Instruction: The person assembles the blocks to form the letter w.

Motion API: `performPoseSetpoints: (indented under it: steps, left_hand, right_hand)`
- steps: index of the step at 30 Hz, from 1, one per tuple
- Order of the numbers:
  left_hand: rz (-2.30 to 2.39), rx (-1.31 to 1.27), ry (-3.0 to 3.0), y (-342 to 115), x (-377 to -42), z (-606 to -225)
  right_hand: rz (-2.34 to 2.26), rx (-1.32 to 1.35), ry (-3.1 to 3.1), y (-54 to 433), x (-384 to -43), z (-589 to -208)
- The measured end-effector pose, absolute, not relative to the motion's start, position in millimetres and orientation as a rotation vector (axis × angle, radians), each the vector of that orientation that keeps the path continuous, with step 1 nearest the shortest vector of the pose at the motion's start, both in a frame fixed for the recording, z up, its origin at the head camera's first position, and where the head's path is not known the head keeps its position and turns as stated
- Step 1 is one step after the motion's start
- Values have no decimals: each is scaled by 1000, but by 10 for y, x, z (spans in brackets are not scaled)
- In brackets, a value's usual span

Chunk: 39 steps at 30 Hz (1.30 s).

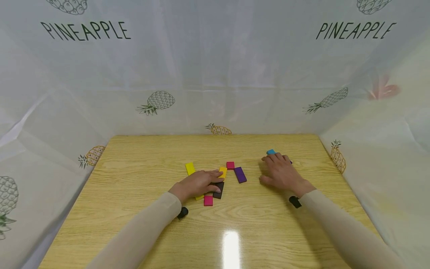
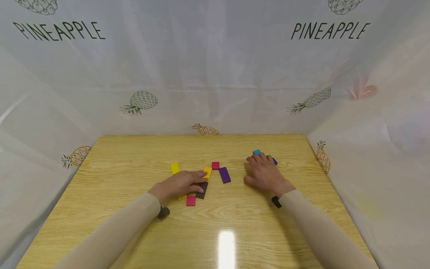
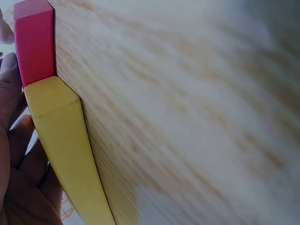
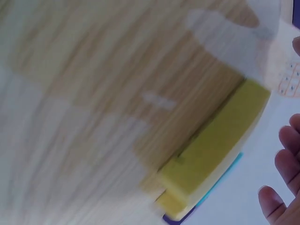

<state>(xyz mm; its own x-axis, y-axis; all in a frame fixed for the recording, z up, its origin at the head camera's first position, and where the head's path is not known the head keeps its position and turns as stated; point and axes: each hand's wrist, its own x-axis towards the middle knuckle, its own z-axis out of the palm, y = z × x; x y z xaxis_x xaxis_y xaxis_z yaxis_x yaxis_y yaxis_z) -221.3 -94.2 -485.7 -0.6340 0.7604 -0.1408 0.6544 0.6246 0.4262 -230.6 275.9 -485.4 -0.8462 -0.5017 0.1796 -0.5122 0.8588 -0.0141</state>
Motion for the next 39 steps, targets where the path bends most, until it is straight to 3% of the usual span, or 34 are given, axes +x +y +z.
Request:
performPoseSetpoints:
  steps: [21, 39]
  left_hand:
    - [481, 1142, 2544, -941, -2213, -4840]
    - [478, 1115, 2540, -939, -2203, -4851]
  right_hand:
    - [-131, 710, -2746, 3514, -2439, -4661]
    - [-245, 762, -2797, 3653, -2455, -4757]
